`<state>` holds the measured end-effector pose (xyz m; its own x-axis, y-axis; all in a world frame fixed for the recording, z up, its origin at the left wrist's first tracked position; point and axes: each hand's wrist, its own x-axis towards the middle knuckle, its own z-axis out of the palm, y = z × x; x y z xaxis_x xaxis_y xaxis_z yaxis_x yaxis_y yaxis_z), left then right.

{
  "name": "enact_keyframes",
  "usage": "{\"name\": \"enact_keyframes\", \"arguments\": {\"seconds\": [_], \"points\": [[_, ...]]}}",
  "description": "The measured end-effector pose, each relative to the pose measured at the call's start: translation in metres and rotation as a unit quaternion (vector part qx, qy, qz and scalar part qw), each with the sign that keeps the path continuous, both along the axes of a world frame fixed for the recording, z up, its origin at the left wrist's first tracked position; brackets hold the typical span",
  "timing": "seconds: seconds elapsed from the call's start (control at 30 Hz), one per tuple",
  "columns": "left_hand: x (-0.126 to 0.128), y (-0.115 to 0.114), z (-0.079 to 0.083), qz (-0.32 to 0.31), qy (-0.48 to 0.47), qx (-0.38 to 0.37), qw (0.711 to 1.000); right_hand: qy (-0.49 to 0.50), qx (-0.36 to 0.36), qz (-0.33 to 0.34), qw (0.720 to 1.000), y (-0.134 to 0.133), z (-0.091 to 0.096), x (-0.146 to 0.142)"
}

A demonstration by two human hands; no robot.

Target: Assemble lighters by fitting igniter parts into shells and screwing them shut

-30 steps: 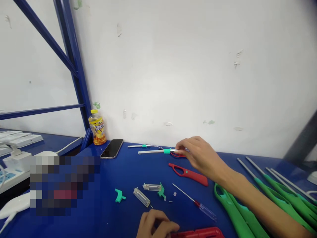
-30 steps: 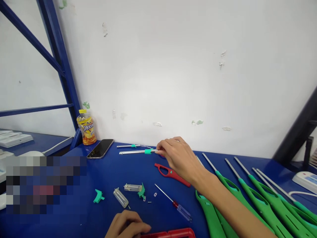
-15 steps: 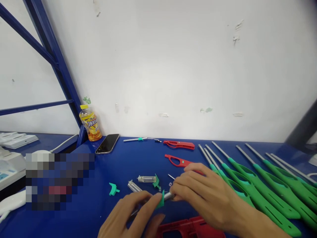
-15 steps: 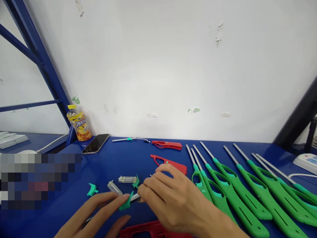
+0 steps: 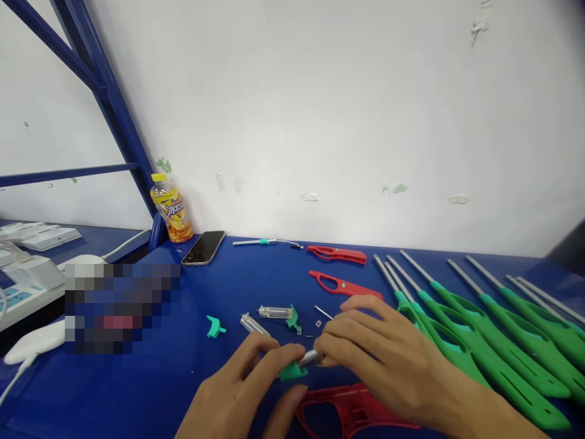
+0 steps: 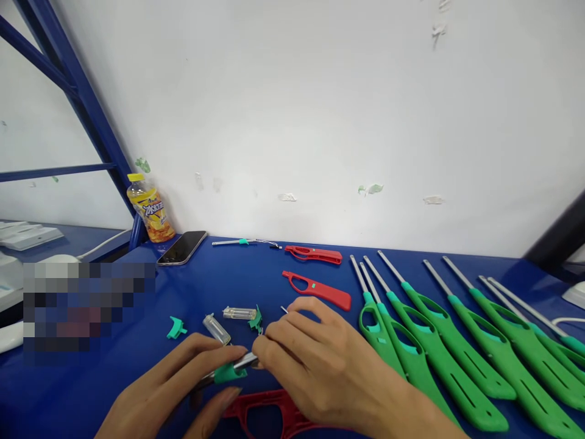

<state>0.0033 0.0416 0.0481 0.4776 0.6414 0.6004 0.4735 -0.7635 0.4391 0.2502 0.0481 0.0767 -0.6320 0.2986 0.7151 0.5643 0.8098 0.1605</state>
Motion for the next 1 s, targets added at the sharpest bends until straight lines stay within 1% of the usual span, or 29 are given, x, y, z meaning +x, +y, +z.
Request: {"name": "enact_keyframes", "arguments": {"seconds": [0.1, 0.23, 0.47, 0.57, 0.7, 0.8, 0.93, 1.0], "points": [[-0.001, -0.001, 0.005, 0.007, 0.0, -0.011, 1.0, -0.002, 0.003, -0.005, 1.0, 0.001, -0.003, 0.0], [-0.006, -0.002, 0.01, -0.005, 0.011, -0.019, 1.0, -0.011, -0.002, -0.012, 1.0, 0.001, -0.006, 0.0], [-0.001, -0.006, 0.003, -0.01, 0.035, -0.001, 0.999, -0.022, -0.026, -0.007, 0.999, -0.002, -0.01, -0.003], [0.002, -0.006, 0.001, -0.001, 0.034, -0.005, 0.999, -0.029, -0.039, -0.003, 0.999, -0.003, -0.011, -0.005], [0.003, -0.006, 0.002, 0.013, 0.029, -0.033, 0.999, -0.02, -0.083, 0.0, 0.996, -0.007, -0.011, -0.004], [0.001, -0.006, 0.004, 0.035, 0.043, -0.059, 0.997, -0.016, -0.124, -0.023, 0.992, -0.01, -0.008, -0.001], [-0.006, -0.005, 0.006, 0.061, 0.069, -0.116, 0.989, -0.056, -0.167, -0.051, 0.983, -0.011, -0.004, 0.004], [-0.01, -0.004, 0.008, 0.062, 0.078, -0.144, 0.984, -0.059, -0.175, -0.055, 0.981, -0.009, -0.003, 0.007]]}}
